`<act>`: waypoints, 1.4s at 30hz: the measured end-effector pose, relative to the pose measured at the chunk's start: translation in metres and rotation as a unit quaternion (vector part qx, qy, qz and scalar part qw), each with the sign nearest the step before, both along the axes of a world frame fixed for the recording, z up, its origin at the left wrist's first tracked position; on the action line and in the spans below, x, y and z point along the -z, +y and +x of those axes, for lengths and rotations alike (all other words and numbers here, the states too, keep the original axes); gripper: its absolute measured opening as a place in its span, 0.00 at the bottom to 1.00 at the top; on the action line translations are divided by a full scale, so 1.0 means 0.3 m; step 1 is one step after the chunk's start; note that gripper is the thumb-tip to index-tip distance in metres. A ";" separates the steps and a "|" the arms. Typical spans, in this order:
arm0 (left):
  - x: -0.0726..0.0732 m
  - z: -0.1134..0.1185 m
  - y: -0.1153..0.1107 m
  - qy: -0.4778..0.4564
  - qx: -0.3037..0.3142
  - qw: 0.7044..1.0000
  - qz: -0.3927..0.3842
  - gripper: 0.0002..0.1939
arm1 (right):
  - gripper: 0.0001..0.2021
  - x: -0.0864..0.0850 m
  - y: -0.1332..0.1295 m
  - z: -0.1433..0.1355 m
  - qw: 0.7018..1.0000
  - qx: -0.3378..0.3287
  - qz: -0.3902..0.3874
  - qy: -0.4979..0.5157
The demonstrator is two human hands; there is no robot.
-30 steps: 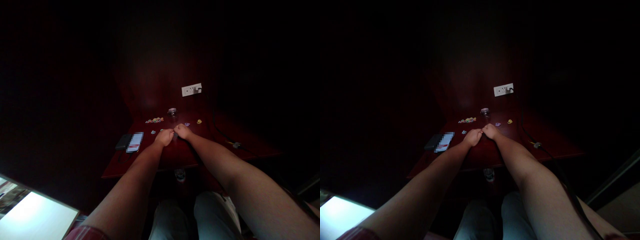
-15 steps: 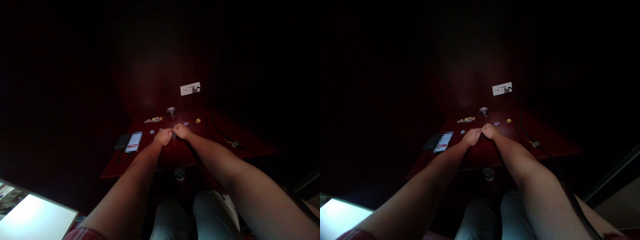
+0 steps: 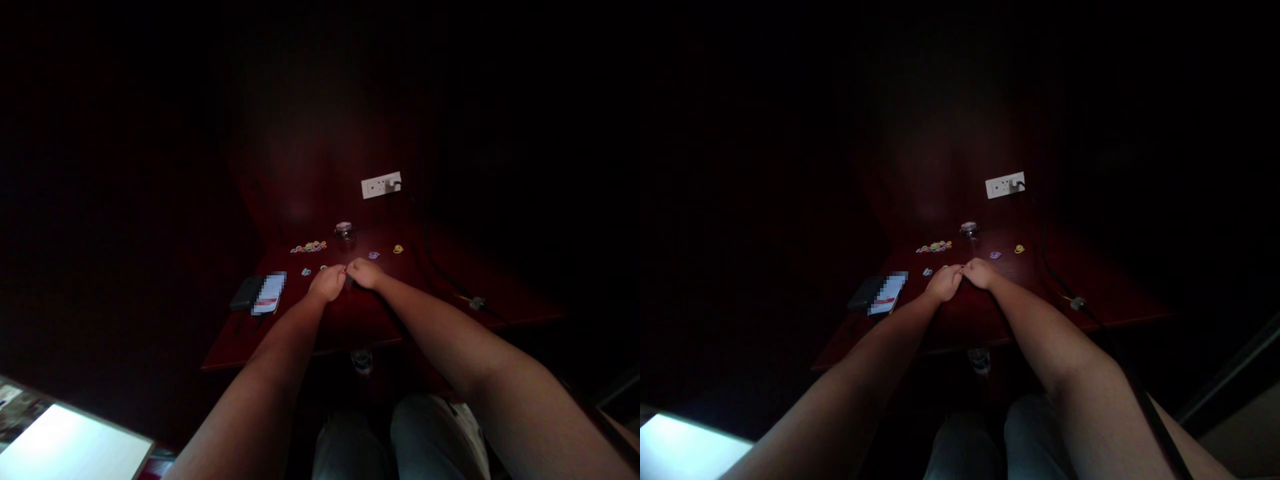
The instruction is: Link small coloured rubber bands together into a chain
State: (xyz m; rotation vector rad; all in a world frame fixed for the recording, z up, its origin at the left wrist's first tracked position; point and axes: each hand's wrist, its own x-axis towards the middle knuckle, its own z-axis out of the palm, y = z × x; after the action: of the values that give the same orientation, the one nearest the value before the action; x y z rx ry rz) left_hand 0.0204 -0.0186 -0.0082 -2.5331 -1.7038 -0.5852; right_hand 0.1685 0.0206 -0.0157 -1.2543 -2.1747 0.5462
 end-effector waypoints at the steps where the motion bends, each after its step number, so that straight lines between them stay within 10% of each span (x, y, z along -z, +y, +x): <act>1: -0.001 0.000 -0.003 -0.002 -0.006 1.000 -0.003 0.14 | 0.14 0.001 -0.003 0.002 1.000 -0.008 0.001 0.000; 26: 0.028 -0.046 0.064 -0.328 0.068 0.937 -0.097 0.12 | 0.05 -0.007 0.074 0.044 0.946 -0.184 -0.223 0.150; 42: 0.028 -0.064 0.063 -0.352 0.110 0.915 -0.165 0.14 | 0.08 0.005 0.046 0.056 0.951 -0.199 -0.141 0.189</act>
State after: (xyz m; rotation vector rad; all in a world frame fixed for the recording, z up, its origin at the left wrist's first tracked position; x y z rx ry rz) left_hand 0.0011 0.0004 -0.0168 -3.0072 -1.8172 -1.5001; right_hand 0.1852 0.0345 -0.0171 -0.7511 -2.0650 1.1950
